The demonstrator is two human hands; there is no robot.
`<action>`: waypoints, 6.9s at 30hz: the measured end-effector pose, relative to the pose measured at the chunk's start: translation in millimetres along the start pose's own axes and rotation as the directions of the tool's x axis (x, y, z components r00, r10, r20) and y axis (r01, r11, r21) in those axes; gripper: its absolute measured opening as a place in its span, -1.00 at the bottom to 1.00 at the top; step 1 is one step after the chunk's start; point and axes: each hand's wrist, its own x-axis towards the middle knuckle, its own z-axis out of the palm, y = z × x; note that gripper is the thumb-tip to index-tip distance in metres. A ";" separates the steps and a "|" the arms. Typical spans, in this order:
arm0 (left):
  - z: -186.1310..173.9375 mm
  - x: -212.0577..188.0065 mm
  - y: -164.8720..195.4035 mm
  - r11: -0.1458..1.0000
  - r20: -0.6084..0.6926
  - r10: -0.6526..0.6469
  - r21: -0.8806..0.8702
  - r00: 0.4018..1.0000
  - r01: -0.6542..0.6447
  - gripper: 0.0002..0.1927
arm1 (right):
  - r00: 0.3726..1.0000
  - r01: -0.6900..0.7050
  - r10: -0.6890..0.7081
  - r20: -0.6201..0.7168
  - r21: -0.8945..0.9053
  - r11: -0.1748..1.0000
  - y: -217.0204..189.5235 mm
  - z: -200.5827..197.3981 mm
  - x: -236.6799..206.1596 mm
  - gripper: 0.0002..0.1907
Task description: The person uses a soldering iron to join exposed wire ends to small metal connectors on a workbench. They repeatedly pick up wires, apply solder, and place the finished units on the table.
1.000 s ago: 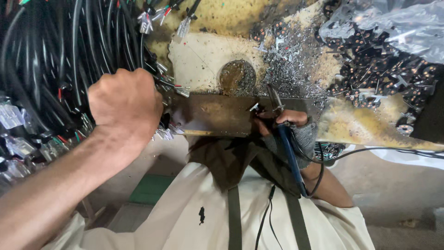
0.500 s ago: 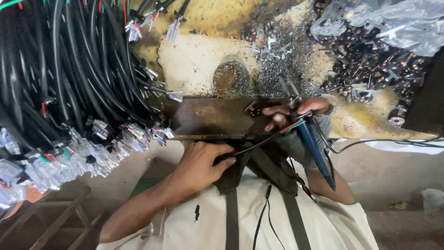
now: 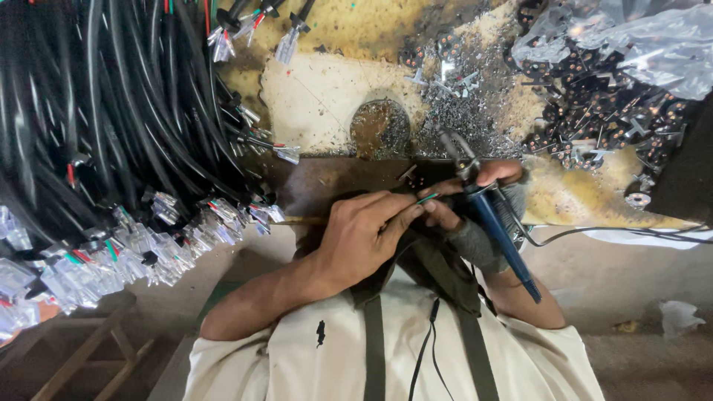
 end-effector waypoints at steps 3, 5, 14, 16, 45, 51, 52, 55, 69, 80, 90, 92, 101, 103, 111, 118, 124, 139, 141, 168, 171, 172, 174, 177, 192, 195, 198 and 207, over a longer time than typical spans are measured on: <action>6.6 -1.5 -6.3 1.000 -0.063 -0.022 -0.022 0.998 0.021 -0.86 | 0.983 -0.151 0.155 -0.096 0.049 0.987 -2.6 -2.3 0.6 -0.36; 5.6 -4.3 -9.3 0.999 -0.109 -0.008 -0.032 0.994 0.005 -0.86 | 0.998 -0.056 0.051 -0.038 -0.147 0.988 1.0 -3.6 1.1 -0.45; 10.3 -14.6 -17.5 0.837 -0.147 0.271 0.524 0.951 -0.158 -0.71 | 0.997 -0.047 0.064 0.052 -0.289 0.956 44.8 3.9 4.2 -0.89; 10.6 -16.4 -19.7 0.780 -0.137 0.314 0.601 0.940 -0.173 -0.69 | 0.999 -0.011 0.027 0.038 -0.377 0.926 44.6 3.3 2.9 -0.91; 16.1 -12.5 -21.7 0.984 -0.264 -0.104 -0.166 0.959 0.061 -0.86 | 0.999 0.031 -0.014 0.037 -0.503 0.864 44.7 -0.9 -5.7 -0.91; 13.6 -11.9 -21.8 0.997 -0.287 0.046 -0.041 0.957 -0.060 -0.86 | 0.971 -0.202 0.229 0.062 -0.292 0.935 47.8 0.6 -2.8 -0.89; 10.8 -10.7 -21.1 0.996 -0.268 0.093 0.036 0.959 -0.087 -0.85 | 0.964 -0.195 0.248 0.098 -0.377 0.906 43.0 0.8 -0.4 -0.89; 0.6 -6.3 -17.3 0.960 -0.220 0.175 0.255 0.960 -0.116 -0.85 | 0.984 -0.069 0.135 0.112 -0.463 0.884 24.7 3.5 5.7 -0.79; -9.5 18.0 -11.5 0.905 -0.223 -0.013 0.413 0.975 0.107 -0.83 | 0.986 0.087 -0.079 0.150 -0.051 0.995 14.0 5.4 9.0 -0.76; -0.2 1.2 -17.8 0.990 -0.070 -0.067 0.117 0.995 0.075 -0.85 | 0.983 0.145 -0.162 -0.089 -0.170 0.975 4.7 -5.3 -23.4 -0.68; 3.9 5.0 -16.5 0.969 -0.076 -0.087 0.226 0.993 0.102 -0.83 | 0.901 0.390 -0.426 -0.084 -0.275 0.879 20.8 -13.6 -20.1 -0.72; 3.8 5.5 -15.5 0.970 -0.068 -0.117 0.207 0.991 0.128 -0.82 | 0.761 0.624 -0.638 0.119 -0.404 0.669 22.3 -12.8 -19.6 -0.70; 0.7 7.2 -17.2 0.976 -0.034 -0.094 0.192 0.995 0.099 -0.83 | 0.811 0.572 -0.578 0.085 -0.320 0.755 28.7 -17.5 -24.7 -0.70; 1.2 7.4 -17.7 0.974 -0.030 -0.108 0.197 0.994 0.112 -0.83 | 0.874 0.470 -0.485 0.014 -0.275 0.839 24.9 -18.1 -27.3 -0.70; 1.7 7.1 -17.0 0.975 -0.021 -0.105 0.197 0.994 0.107 -0.86 | 0.897 0.411 -0.439 -0.059 -0.258 0.874 24.6 -19.2 -24.6 -0.70; 0.5 7.5 -15.7 0.973 -0.020 -0.115 0.200 0.993 0.116 -0.86 | 0.822 0.553 -0.565 0.074 -0.341 0.760 27.4 -21.8 -28.7 -0.64; 1.2 7.2 -17.5 0.976 -0.025 -0.098 0.194 0.995 0.101 -0.85 | 0.800 0.597 -0.564 0.205 -0.372 0.711 23.5 -24.9 -29.1 -0.59; 0.5 9.0 -15.8 0.976 -0.021 -0.086 0.201 0.996 0.089 -0.86 | 0.939 0.273 -0.322 -0.125 -0.301 0.914 25.6 -22.9 -37.0 -0.71; -0.1 8.6 -15.9 0.977 -0.020 -0.070 0.199 0.997 0.073 -0.87 | 0.941 0.197 -0.264 -0.211 -0.291 0.936 12.9 -23.2 -29.1 -0.65; 3.4 -8.2 -26.6 0.989 -0.211 0.118 0.111 0.970 -0.096 -0.88 | 0.983 0.180 -0.172 0.063 -0.162 0.970 25.5 24.7 21.4 -0.82; 8.0 -12.4 -30.5 0.990 -0.228 0.113 0.106 0.967 -0.091 -0.92 | 0.985 0.018 -0.012 0.174 -0.035 0.999 28.5 24.5 33.8 -0.80; 9.3 -13.4 -31.2 0.988 -0.250 0.122 0.118 0.960 -0.095 -0.92 | 0.955 -0.142 0.087 0.284 0.181 0.973 28.2 21.3 35.9 -0.77; 10.4 -14.8 -31.3 0.985 -0.292 0.136 0.143 0.947 -0.097 -0.91 | 0.812 -0.577 0.243 0.531 0.667 0.470 28.7 18.9 35.9 -0.63; 6.6 -14.3 -29.2 0.987 -0.257 0.114 0.139 0.960 -0.080 -0.88 | 0.993 0.054 -0.038 0.113 -0.138 0.989 33.1 31.9 29.5 -0.95; -13.3 26.5 -0.3 0.884 -0.258 0.000 0.452 0.966 0.121 -0.79 | 0.972 0.214 -0.219 -0.090 -0.062 0.975 15.0 22.5 -2.1 -0.59; -13.5 31.7 2.3 0.860 -0.236 0.047 0.505 0.971 0.081 -0.76 | 0.978 -0.183 0.199 0.069 -0.194 0.964 24.2 13.9 -10.0 -0.77; -14.5 28.9 2.4 0.879 -0.145 -0.036 0.466 0.989 0.100 -0.79 | 0.969 0.243 -0.240 0.052 -0.075 0.967 37.0 6.3 -13.7 -0.63; 2.2 -7.2 -4.1 0.977 -0.154 0.004 0.210 0.988 0.029 -0.91 | 0.926 -0.175 0.155 0.346 0.029 0.984 49.6 11.5 -7.7 -0.90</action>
